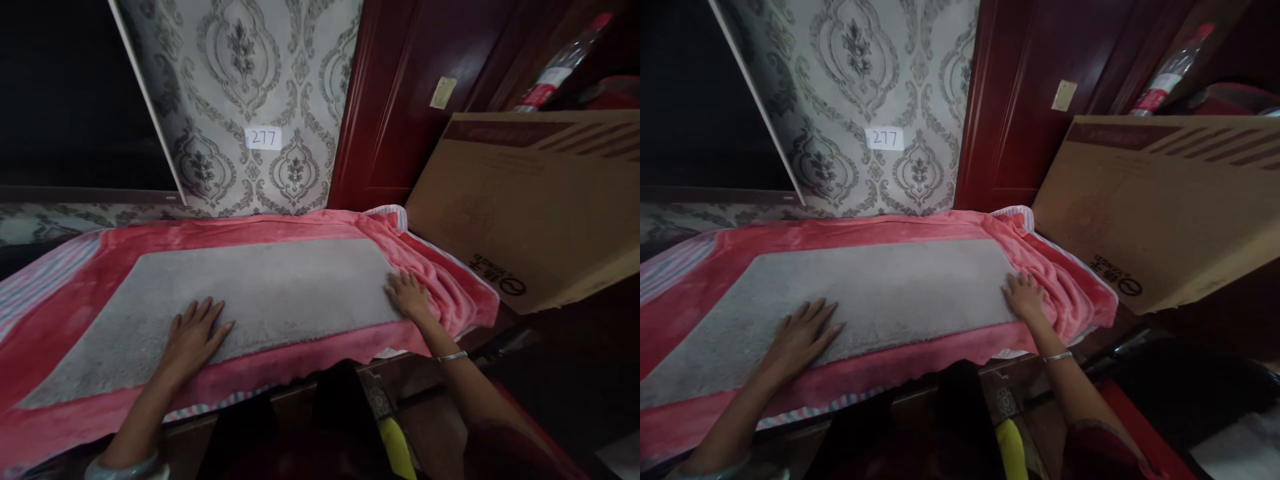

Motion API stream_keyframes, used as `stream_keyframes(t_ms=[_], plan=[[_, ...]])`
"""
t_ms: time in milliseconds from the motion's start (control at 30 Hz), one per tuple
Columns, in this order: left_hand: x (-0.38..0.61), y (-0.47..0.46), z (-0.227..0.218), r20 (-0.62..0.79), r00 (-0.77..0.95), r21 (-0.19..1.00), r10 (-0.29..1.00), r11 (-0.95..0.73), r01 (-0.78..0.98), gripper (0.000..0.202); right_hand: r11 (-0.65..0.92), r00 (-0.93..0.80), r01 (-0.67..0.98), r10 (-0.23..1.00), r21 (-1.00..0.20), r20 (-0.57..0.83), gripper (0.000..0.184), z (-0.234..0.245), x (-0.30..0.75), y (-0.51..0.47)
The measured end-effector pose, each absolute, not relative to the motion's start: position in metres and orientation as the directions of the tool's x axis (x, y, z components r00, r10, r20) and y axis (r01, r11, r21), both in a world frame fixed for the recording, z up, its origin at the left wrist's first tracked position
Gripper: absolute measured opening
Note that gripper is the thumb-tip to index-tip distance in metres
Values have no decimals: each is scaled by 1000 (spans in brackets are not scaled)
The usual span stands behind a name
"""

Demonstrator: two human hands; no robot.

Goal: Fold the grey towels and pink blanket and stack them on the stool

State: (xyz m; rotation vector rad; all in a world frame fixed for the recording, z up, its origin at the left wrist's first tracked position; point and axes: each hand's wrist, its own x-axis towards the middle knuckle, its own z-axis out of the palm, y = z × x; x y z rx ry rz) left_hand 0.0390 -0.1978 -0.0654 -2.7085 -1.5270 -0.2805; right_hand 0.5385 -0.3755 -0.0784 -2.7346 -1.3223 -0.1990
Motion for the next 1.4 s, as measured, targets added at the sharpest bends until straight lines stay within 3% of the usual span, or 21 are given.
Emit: stream_keyframes(t_ms=[67,167,233,333,467,700,933,1033,1100,1200,1267,1333,1400], plan=[[59,-203,-58,199,542,93,816,-566,819,62,-480,482,875,845,-68,232,55,-73,506,-350],[100,-214,-49,214,642,100,736,-670,735,59,-161,182,980,960,-115,212,57,-66,439,-304],[123,-222,-50,202,679,78,705,-703,707,59,50,-22,991,975,-123,220,60,-63,399,-277],[140,-227,-60,165,696,36,699,-709,704,60,155,-125,982,962,-108,242,55,-61,376,-251],[139,-223,-74,143,705,5,695,-713,701,60,36,-12,993,978,-112,210,53,-58,430,-243],[134,-216,-82,197,724,-31,661,-734,679,61,-504,521,850,847,-156,106,58,-63,567,-286],[139,-230,-72,147,710,13,689,-719,695,67,-606,613,786,790,-125,22,59,-62,579,-305],[141,-232,-70,139,703,34,698,-712,701,69,-658,668,742,741,-131,65,59,-53,551,-300],[142,-233,-70,133,699,40,702,-709,704,69,-602,619,785,774,-148,132,60,-51,513,-297],[142,-233,-69,118,702,41,702,-710,703,70,-282,306,946,940,-163,151,64,-59,434,-300],[142,-232,-69,115,705,42,700,-712,701,70,-83,106,980,987,-180,117,69,-69,385,-305],[143,-232,-69,117,706,46,698,-714,698,70,8,10,984,995,-179,98,71,-77,355,-311],[142,-231,-70,122,708,50,696,-716,696,71,0,14,987,997,-164,82,69,-80,353,-318]])
